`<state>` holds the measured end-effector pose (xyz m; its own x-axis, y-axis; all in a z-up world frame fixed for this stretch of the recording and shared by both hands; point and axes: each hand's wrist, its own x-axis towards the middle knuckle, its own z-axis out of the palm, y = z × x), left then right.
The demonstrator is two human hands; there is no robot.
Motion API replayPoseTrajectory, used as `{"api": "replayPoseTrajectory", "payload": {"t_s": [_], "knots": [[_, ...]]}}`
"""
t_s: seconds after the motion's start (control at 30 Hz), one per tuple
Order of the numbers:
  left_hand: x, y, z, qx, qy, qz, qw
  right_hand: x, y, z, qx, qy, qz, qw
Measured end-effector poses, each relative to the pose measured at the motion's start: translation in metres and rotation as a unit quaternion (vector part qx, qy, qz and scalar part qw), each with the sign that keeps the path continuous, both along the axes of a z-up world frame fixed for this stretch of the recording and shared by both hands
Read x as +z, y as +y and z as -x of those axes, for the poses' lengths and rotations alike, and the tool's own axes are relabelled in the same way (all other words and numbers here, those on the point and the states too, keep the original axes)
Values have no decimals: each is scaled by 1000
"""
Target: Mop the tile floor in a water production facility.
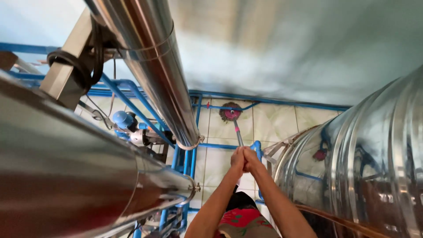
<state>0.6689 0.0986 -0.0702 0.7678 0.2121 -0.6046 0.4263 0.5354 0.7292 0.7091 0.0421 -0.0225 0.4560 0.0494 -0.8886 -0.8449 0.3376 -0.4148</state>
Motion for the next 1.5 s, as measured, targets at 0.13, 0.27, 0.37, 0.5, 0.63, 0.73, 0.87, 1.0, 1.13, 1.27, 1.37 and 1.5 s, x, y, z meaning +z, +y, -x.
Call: {"api": "replayPoseTrajectory", "payload": {"t_s": [0.13, 0.27, 0.37, 0.5, 0.63, 0.73, 0.87, 1.0, 1.13, 1.27, 1.37, 1.5], "knots": [[50, -3, 82, -28, 79, 27, 996, -23, -21, 75, 28, -111, 1, 993], [-1, -39, 148, -17, 149, 91, 984, -13, -54, 152, 124, -147, 14, 981], [-16, -65, 188, 3, 211, 142, 967, 33, -67, 194, 153, -117, 10, 981], [22, -68, 186, 23, 272, 151, 950, 21, -79, 192, 169, -105, 40, 979], [-1, -46, 142, 69, 201, 88, 973, -7, -57, 140, 193, -192, -55, 961], [-24, -17, 93, 113, 103, 58, 987, -21, -21, 89, 196, -114, 74, 971], [-41, 26, 41, 140, 74, 116, 981, -32, 28, 33, 260, -202, 113, 938], [55, 59, 41, 99, 135, 126, 978, -76, 53, 9, 207, -197, 30, 958], [42, 39, 73, 72, 144, 144, 976, -38, 35, 60, 162, -115, 73, 977], [6, -12, 155, 34, 37, -81, 995, -80, -18, 149, 42, -174, -20, 984], [20, -45, 193, -21, 49, -204, 978, -34, -52, 195, -26, -144, -22, 989], [60, -67, 220, -37, 8, -132, 991, -39, -88, 226, -118, -128, -31, 984]]}}
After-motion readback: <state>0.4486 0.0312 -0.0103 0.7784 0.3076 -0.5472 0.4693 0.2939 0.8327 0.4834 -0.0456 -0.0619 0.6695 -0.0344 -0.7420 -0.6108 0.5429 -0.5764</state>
